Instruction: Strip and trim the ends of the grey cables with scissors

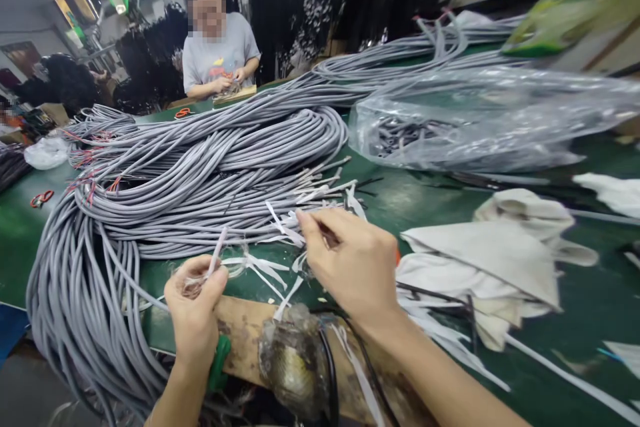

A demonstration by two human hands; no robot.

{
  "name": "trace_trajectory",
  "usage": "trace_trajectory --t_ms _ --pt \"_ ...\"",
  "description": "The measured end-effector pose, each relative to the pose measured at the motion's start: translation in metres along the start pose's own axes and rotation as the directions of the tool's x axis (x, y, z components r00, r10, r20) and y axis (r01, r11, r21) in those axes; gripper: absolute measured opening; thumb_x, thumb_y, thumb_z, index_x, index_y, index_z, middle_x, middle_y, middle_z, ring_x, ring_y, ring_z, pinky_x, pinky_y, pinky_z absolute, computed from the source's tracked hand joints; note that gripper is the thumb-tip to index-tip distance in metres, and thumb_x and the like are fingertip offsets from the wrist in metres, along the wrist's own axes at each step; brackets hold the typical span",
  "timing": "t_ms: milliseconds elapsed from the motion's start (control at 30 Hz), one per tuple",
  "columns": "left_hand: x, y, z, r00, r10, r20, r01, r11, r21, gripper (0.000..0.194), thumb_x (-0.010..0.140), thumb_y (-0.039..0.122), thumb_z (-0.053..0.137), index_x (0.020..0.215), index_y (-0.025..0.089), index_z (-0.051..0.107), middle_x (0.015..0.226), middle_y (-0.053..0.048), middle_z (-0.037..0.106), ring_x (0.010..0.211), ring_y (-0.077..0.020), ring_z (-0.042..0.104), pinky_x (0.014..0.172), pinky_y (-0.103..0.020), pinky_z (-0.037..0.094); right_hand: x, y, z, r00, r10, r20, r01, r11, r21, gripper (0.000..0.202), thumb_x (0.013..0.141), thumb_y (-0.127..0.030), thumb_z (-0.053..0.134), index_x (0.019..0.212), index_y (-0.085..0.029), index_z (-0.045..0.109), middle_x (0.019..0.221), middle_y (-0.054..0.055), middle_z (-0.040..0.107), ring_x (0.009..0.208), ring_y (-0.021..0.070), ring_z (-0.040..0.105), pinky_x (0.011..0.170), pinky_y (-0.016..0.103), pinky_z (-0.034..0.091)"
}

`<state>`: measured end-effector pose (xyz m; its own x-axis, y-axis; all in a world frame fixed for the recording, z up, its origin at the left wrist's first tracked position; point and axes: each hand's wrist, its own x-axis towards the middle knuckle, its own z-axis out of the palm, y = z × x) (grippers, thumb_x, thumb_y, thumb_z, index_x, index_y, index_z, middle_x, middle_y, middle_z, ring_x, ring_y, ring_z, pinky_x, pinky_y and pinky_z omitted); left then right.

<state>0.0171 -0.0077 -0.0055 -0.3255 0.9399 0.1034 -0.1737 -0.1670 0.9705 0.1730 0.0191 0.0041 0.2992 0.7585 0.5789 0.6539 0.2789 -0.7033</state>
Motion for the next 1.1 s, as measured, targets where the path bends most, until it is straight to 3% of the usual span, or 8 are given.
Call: trace_trajectory --t_ms 67,167,233,400,500,767,900,1100 --pt "0.000 0.000 0.000 1.000 -0.012 0.019 0.012 1.000 0.016 0.009 0.061 0.019 0.073 0.068 0.015 0.072 0.061 -0.002 0.069 0.054 -0.0119 0.061 0.053 -0.019 0.050 0.002 -0.002 0.000 0.983 0.106 0.152 -0.127 0.982 0.137 0.033 0.079 -0.047 0.054 0.062 -0.020 0.062 0.051 0.001 0.056 0.040 0.0099 0.040 0.039 0.024 0.031" --pt "0.000 0.003 0.003 0.995 -0.034 0.091 0.027 0.997 0.076 0.009 0.062 0.021 0.073 0.068 0.014 0.073 0.061 -0.003 0.070 0.054 -0.0131 0.061 0.052 -0.021 0.050 0.000 -0.009 0.002 0.877 0.133 0.462 -0.292 0.911 0.292 0.044 0.071 -0.061 0.057 0.069 -0.019 0.066 0.052 0.001 0.057 0.035 0.0072 0.030 0.032 0.024 0.022" --pt "0.000 0.006 0.007 0.989 -0.065 0.133 0.050 0.992 0.112 0.010 0.062 0.021 0.072 0.068 0.014 0.074 0.062 -0.005 0.071 0.055 -0.0146 0.062 0.053 -0.022 0.051 -0.002 -0.013 0.002 0.836 0.117 0.536 -0.329 0.889 0.319 0.045 0.068 -0.063 0.060 0.067 -0.018 0.066 0.052 0.001 0.056 0.036 0.0071 0.030 0.032 0.023 0.023" --pt "0.002 0.009 0.011 0.981 -0.130 0.141 0.107 0.982 0.157 0.013 0.062 0.023 0.072 0.071 0.013 0.077 0.068 -0.007 0.073 0.063 -0.0183 0.065 0.063 -0.026 0.052 -0.006 -0.016 0.000 0.866 0.129 0.484 -0.333 0.870 0.364 0.042 0.069 -0.059 0.062 0.056 -0.019 0.060 0.048 0.000 0.048 0.041 0.0091 0.036 0.036 0.022 0.028" --pt "0.002 0.010 0.012 0.983 -0.128 0.134 0.100 0.975 0.197 0.013 0.063 0.024 0.072 0.068 0.013 0.076 0.061 -0.005 0.069 0.056 -0.0145 0.058 0.055 -0.024 0.048 -0.007 -0.017 -0.001 0.886 0.140 0.442 -0.334 0.855 0.397 0.041 0.069 -0.057 0.063 0.053 -0.020 0.057 0.048 -0.001 0.047 0.042 0.0089 0.036 0.036 0.022 0.029" --pt "0.001 0.007 0.010 0.995 -0.057 0.087 0.041 0.982 0.182 0.019 0.066 0.030 0.072 0.060 0.012 0.070 0.047 0.004 0.042 0.046 -0.0072 0.035 0.044 -0.019 0.032 -0.008 -0.020 0.000 0.804 0.136 0.579 -0.397 0.848 0.353 0.037 0.067 -0.054 0.064 0.057 -0.018 0.061 0.047 -0.001 0.044 0.043 0.0084 0.031 0.038 0.023 0.025" --pt "0.001 0.006 0.009 0.996 -0.061 0.066 0.049 0.984 0.169 0.020 0.067 0.031 0.072 0.061 0.012 0.068 0.048 0.004 0.042 0.047 -0.0075 0.036 0.044 -0.019 0.033 -0.008 -0.018 0.000 0.749 0.135 0.648 -0.410 0.864 0.293 0.031 0.066 -0.047 0.061 0.054 -0.019 0.059 0.042 -0.005 0.029 0.041 0.0076 0.024 0.038 0.023 0.020" --pt "-0.002 0.004 0.010 0.980 -0.104 0.167 0.071 0.979 0.190 0.015 0.069 0.027 0.070 0.067 0.012 0.072 0.055 -0.001 0.060 0.052 -0.0111 0.050 0.053 -0.022 0.043 -0.007 -0.017 0.000 0.752 0.164 0.639 -0.438 0.848 0.297 0.029 0.066 -0.048 0.060 0.062 -0.019 0.059 0.044 -0.005 0.035 0.039 0.0074 0.024 0.037 0.023 0.019"
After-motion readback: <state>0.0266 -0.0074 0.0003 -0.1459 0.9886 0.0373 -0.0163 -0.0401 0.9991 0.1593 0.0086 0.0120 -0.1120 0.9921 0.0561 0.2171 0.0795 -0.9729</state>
